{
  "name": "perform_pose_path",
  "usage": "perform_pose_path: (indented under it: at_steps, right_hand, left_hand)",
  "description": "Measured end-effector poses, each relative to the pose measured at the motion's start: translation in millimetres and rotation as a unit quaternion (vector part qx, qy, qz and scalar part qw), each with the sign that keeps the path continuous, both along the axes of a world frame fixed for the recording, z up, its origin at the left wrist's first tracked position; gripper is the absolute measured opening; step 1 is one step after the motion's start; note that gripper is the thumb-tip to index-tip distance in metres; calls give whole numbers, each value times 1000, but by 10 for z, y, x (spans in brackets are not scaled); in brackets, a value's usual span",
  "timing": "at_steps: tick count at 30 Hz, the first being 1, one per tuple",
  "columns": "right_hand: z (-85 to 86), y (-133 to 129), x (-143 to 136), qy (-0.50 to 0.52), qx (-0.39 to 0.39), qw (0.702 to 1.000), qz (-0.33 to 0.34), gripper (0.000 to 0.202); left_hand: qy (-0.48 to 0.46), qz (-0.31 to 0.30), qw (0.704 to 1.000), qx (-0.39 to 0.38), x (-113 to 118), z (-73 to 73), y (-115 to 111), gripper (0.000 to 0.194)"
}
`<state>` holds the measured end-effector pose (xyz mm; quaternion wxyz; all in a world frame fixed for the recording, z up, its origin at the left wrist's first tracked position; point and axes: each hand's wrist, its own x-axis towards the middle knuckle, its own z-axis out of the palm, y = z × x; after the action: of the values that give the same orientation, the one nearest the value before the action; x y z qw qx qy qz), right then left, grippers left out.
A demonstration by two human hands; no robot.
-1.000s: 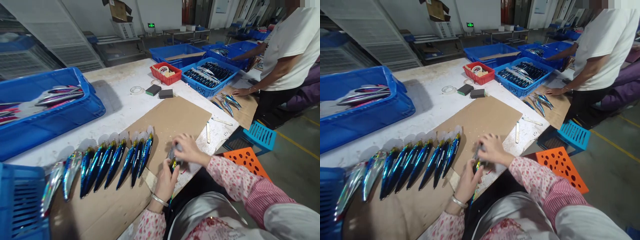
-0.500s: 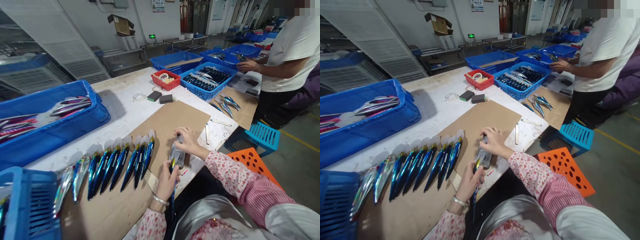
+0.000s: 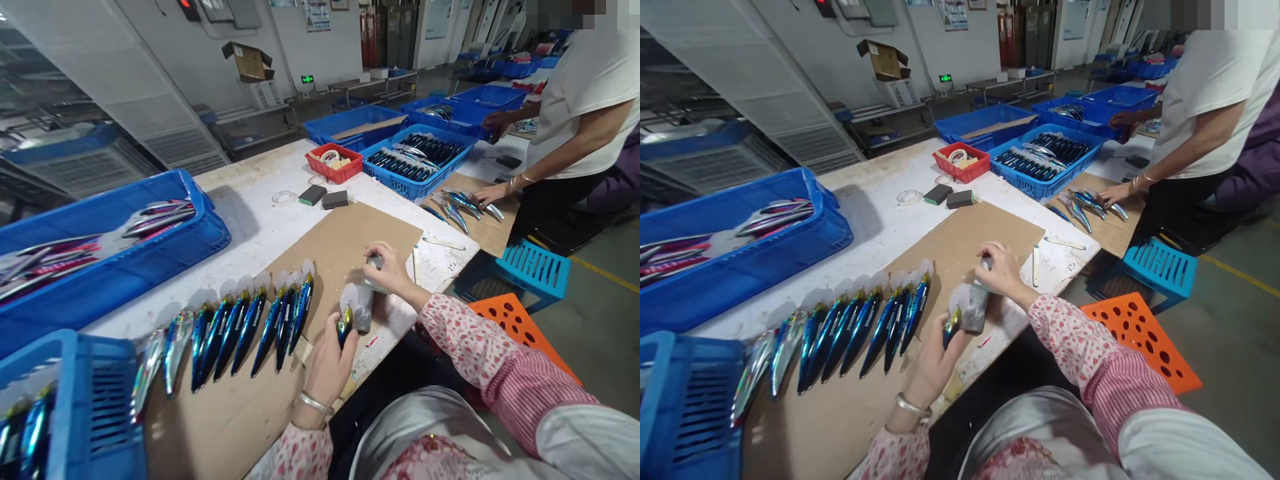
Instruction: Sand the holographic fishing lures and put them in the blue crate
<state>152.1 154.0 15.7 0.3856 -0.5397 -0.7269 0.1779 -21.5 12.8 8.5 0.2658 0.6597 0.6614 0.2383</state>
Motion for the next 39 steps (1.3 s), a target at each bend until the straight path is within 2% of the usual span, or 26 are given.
perform_pose_path:
  at_steps: [3,6,9,12,14,16,18,22,27,33,39]
  right_hand:
    - [55,-31,-73,37,26,999,2,21]
    - [23,-109,-169,-12,23,999,23,20]
    - [-44,-164,-186,-88,16,996,29,16]
    - [-74,-166,-133,-133,16,990,30,16]
    - [-78,-168,-100,-153,14,987,40,16]
    - [-93,-207,-93,-163,10,986,39,16]
    - [-132,-286,-112,-160,0,986,39,15]
    - [-214,-391,-178,-122,-21,991,60,14]
    - [-173,-271,-220,-135,-15,990,24,16]
    - [-155,-311,-263,-135,-24,988,69,16]
    - [-136,-260,-273,-165,-20,984,58,19]
  left_hand:
    - [212,-17,977,33,68,56,44,39]
    - [282,-24,959,23,128,3,84,39]
    - [206,-27,978,1,81,-21,100,42]
    - [37,-58,997,-43,-32,48,115,42]
    - [-85,-60,985,-139,-75,97,119,49]
    - [-187,-43,952,-239,-69,104,108,60]
    - [-245,-27,930,-272,-30,65,85,66]
    - [-263,-23,936,-234,40,-45,44,61]
    - [-261,-27,939,-224,29,-88,43,59]
    - [-232,-35,943,-237,43,-47,45,58]
    - [-194,-39,952,-233,96,26,47,57]
